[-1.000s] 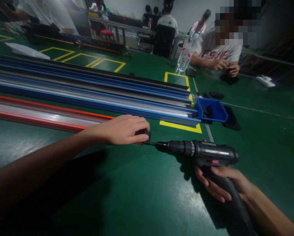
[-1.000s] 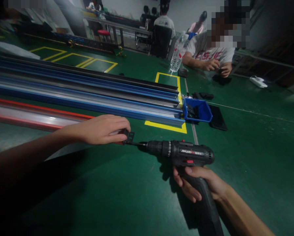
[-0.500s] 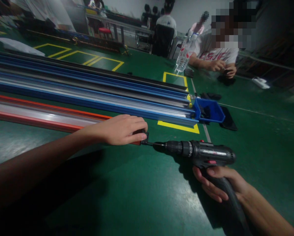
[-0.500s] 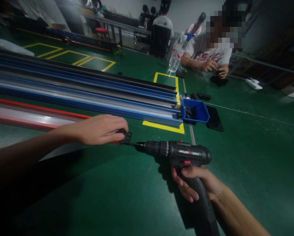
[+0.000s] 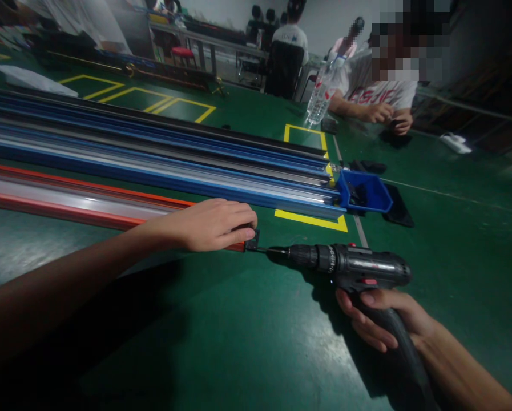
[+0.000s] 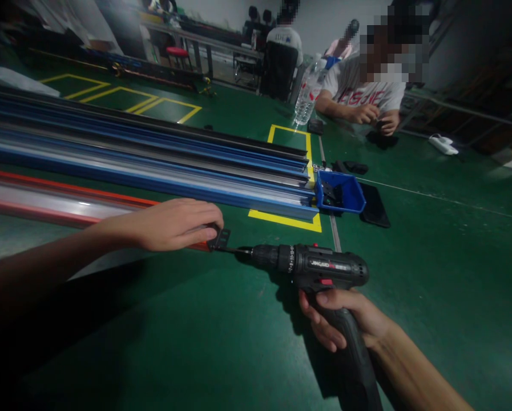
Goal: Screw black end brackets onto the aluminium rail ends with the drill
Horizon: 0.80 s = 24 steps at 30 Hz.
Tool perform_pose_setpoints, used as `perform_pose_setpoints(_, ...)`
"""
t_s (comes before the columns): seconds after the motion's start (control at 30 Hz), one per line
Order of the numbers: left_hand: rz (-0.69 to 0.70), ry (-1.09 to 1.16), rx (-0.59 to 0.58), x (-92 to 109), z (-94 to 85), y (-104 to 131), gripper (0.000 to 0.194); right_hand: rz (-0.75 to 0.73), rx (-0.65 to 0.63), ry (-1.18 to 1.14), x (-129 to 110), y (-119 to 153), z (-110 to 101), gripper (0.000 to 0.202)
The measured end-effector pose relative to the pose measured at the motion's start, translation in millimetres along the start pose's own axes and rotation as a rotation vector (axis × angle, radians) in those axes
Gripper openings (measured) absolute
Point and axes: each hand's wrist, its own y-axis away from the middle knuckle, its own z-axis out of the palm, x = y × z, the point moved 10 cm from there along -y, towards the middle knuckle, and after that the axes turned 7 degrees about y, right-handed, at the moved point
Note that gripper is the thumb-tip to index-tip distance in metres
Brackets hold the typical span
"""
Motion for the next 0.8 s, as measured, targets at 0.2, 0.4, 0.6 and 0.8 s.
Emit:
perform_pose_setpoints(0.2, -0.004, -0.005, -0.003, -0.4, 0.5, -0.3, 0.034, 0.034, -0.003, -0.009, 3.1, 1.8, -2.9, 0.027)
perform_pose_setpoints(0.4, -0.004, 0.005, 0.001, -0.5, 0.2, -0.5, 0.034, 0.038, 0.008, -0.012, 2.4, 1.1, -3.4, 0.027)
perform_pose_setpoints(0.6, -0.007, 0.010, 0.003, -0.4, -0.2, -0.9, 0.035, 0.039, 0.004, -0.032, 1.1, -2.1, -0.7, 0.026)
perform_pose_setpoints(0.8, -0.014, 0.009, 0.003, 0.2, -1.0, 0.0, 0.034, 0.037, 0.021, -0.036, -0.3, -0.8, 0.4, 0.027)
